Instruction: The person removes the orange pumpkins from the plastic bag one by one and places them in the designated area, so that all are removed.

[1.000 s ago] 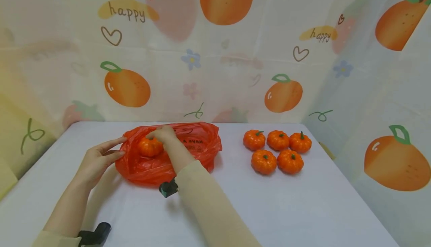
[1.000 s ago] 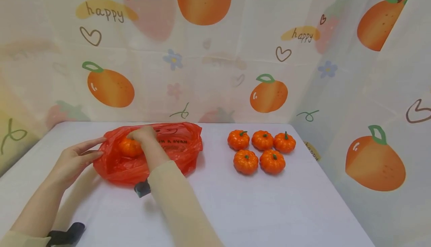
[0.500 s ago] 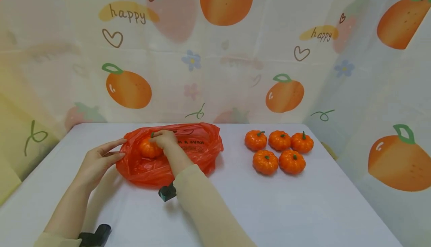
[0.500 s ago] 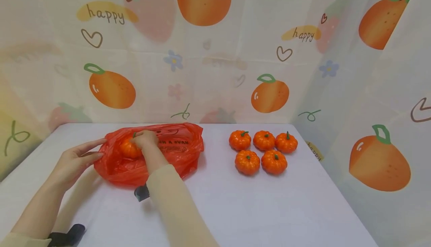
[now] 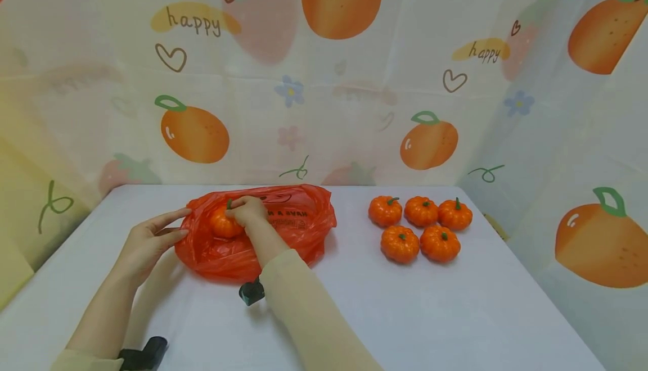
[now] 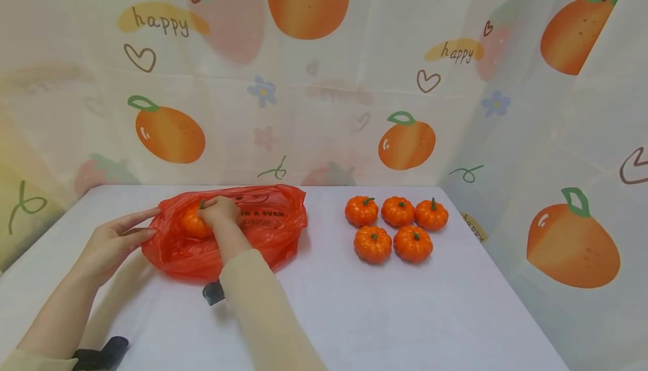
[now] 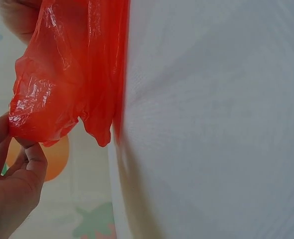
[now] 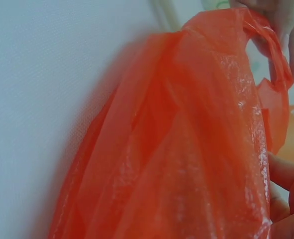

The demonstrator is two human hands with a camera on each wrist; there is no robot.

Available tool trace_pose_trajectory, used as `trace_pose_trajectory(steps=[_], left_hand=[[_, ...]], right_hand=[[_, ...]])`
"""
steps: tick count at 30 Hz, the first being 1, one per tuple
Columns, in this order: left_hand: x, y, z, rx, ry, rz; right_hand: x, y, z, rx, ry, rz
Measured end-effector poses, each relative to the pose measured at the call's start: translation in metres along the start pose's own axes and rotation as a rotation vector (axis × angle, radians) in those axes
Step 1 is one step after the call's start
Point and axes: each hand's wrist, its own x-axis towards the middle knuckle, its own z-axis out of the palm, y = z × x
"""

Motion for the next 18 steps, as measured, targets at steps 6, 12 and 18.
trace_pose_trajectory(steps=[6, 12, 18], left_hand=[[-0.0001, 0.0009, 0.0008, -0.009, -0.003, 0.005], [0.0009, 0.0007, 0.0011, 0.004, 0.002, -0.001], [0.0017, 0.0001, 0.0021, 0.028, 0.005, -0.008]], right_hand=[[-0.0014, -0.0016, -0.0023, -0.059, 0.024, -0.03], [-0.0007, -0.0041, -0.0032, 0.007, 0.016, -0.055], [-0.0002, -0.0071, -0.0043, 0.042, -0.02, -0.06]])
